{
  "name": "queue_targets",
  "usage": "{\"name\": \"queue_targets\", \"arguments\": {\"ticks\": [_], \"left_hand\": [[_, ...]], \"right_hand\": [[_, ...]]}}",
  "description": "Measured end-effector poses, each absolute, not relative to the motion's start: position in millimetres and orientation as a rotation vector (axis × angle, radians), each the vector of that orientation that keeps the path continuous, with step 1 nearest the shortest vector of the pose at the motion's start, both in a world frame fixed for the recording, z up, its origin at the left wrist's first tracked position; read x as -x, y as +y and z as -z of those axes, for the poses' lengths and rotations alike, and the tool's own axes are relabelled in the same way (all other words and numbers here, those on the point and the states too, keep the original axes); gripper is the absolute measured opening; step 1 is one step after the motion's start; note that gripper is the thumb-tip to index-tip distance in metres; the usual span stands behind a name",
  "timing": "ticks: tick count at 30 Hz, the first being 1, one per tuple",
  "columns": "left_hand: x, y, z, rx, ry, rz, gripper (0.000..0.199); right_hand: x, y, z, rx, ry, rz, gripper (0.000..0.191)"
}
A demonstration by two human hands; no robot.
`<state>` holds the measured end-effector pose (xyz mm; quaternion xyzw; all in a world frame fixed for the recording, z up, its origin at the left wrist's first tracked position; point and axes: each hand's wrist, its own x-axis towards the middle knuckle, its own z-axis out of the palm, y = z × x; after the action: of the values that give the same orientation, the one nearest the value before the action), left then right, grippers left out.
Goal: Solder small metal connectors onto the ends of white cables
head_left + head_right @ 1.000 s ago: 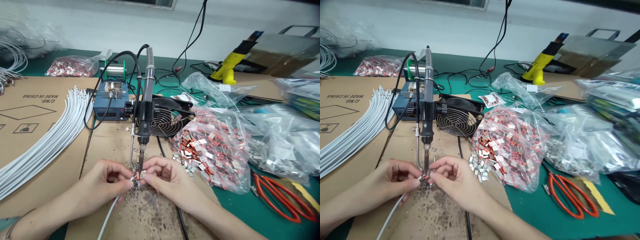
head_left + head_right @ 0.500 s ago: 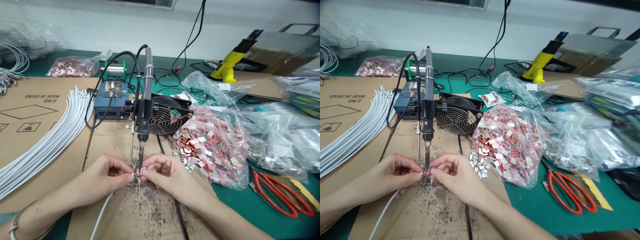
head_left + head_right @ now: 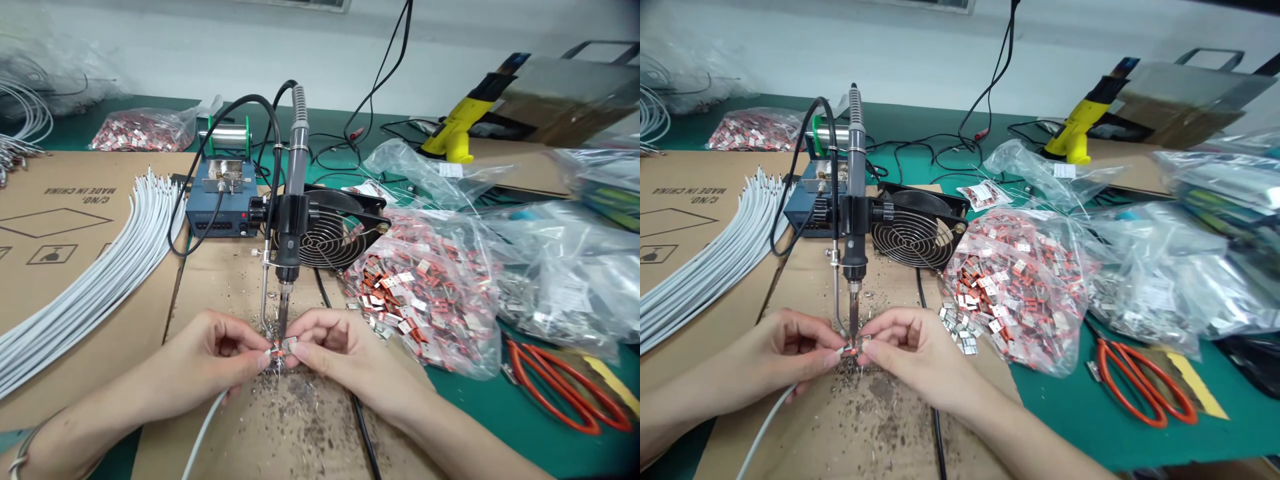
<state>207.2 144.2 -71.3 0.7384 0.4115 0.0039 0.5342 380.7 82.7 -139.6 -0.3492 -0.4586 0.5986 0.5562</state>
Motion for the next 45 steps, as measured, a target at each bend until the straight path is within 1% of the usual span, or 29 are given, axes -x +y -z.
{"name": "queue_targets", "arguments": {"ticks": [7, 12, 17, 20, 30, 39, 45], "left_hand": [[-207.7, 147.3, 71.7, -1.799, 1.0, 0.022, 0.044], [-207.6, 146.1, 72.9, -1.856, 1.025, 0.039, 0.042], [-207.7, 144.3, 72.8, -1.809, 1.051, -0.013, 0.034], [-208.6, 143.8, 72.0, -1.8, 1.051, -0.025, 0.032], [-208.6, 138.8, 72.8, -1.762, 1.044, -0.042, 0.037], [-208.3, 142.9, 74.7, -1.773, 1.037, -0.038, 0.035], [-208.1, 139.6, 73.1, -1.761, 1.045, -0.044, 0.035]], "right_hand": [[-378.3, 83.1, 138.6, 0.827, -1.059, -1.418, 0.017], [-376.1, 84.2, 136.7, 0.913, -1.003, -1.397, 0.019], [-375.9, 83.6, 137.3, 0.884, -1.034, -1.385, 0.017], [-376.4, 83.6, 138.2, 0.886, -1.04, -1.383, 0.018], [-382.5, 82.5, 137.4, 0.899, -1.144, -1.384, 0.023], [-382.3, 83.0, 140.7, 0.803, -1.149, -1.384, 0.021], [-381.9, 82.8, 138.6, 0.809, -1.108, -1.414, 0.016]]}}
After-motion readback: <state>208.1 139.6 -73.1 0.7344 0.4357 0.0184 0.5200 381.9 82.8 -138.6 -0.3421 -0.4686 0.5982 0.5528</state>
